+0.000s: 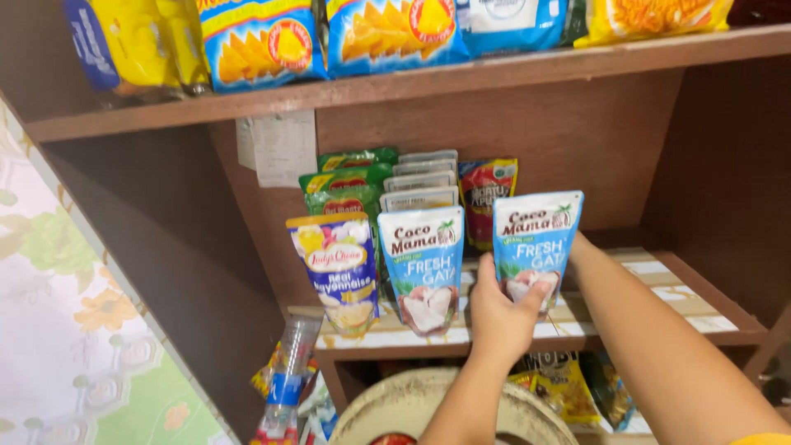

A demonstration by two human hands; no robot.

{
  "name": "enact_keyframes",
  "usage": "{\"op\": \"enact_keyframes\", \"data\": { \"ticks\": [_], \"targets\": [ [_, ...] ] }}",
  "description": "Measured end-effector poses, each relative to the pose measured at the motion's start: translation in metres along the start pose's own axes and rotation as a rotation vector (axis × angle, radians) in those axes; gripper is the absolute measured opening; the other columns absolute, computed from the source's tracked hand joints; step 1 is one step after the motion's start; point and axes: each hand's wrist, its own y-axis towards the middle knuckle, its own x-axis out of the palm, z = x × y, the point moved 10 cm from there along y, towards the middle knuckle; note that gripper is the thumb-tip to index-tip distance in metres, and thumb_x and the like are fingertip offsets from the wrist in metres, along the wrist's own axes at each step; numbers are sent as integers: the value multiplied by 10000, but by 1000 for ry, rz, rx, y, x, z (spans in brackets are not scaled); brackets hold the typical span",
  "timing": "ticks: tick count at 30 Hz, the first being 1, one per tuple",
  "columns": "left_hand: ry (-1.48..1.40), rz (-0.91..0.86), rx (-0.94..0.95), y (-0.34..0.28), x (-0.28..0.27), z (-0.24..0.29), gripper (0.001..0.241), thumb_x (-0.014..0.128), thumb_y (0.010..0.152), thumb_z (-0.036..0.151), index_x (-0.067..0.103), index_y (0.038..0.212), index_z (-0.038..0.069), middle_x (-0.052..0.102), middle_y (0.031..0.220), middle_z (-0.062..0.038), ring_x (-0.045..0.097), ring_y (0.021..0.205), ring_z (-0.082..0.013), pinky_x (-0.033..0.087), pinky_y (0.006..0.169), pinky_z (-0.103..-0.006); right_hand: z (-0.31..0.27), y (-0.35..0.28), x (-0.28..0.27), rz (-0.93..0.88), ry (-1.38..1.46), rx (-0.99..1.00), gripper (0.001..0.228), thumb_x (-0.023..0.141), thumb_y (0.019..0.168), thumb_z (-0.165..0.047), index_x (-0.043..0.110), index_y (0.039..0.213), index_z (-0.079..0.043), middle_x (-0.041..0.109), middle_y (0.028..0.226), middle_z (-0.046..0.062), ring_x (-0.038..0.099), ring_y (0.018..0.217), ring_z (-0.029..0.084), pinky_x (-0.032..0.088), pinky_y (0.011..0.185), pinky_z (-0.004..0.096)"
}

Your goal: The person is removing various food pouches and snack packets from a cardboard box and arranging them on a wooden display shelf.

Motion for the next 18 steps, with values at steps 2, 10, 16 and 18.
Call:
{"op": "enact_keyframes", "data": {
  "ticks": [2, 10, 16, 18],
  "targets": [
    [15, -11, 35, 10, 5, 8, 522, 840, 775, 162, 565, 1202, 43, 756, 997, -99, 745, 859, -179, 603, 751, -320, -17, 19, -3, 26, -25, -44, 180, 627, 977, -166, 719, 1051, -30, 742, 944, 143, 690, 755, 244, 531, 603, 393],
    [-16, -29, -4, 5, 6, 1, 444, 843, 803, 145, 597, 1158, 41, 761, 943, -100, 719, 756, -146, 601, 655, -311, -10, 26, -13, 86, -175, -85, 195, 653, 979, -164, 730, 1048, 1, 747, 941, 150, 701, 778, 232, 542, 611, 384],
    [-120, -57, -117, 8, 12, -7, 436, 817, 802, 125, 569, 1152, 42, 736, 931, -83, 708, 715, -138, 619, 568, -307, -14, 34, -19, 121, -289, -130, 208, 673, 980, -163, 738, 1045, 24, 751, 938, 155, 708, 795, 223, 551, 618, 377],
    [-109, -58, -122, 6, 10, -10, 432, 818, 805, 123, 563, 1145, 39, 735, 935, -87, 713, 719, -143, 622, 568, -307, -8, 30, -23, 134, -329, -133, 213, 679, 981, -162, 741, 1044, 31, 753, 937, 156, 711, 801, 221, 554, 620, 375]
  ]
}}
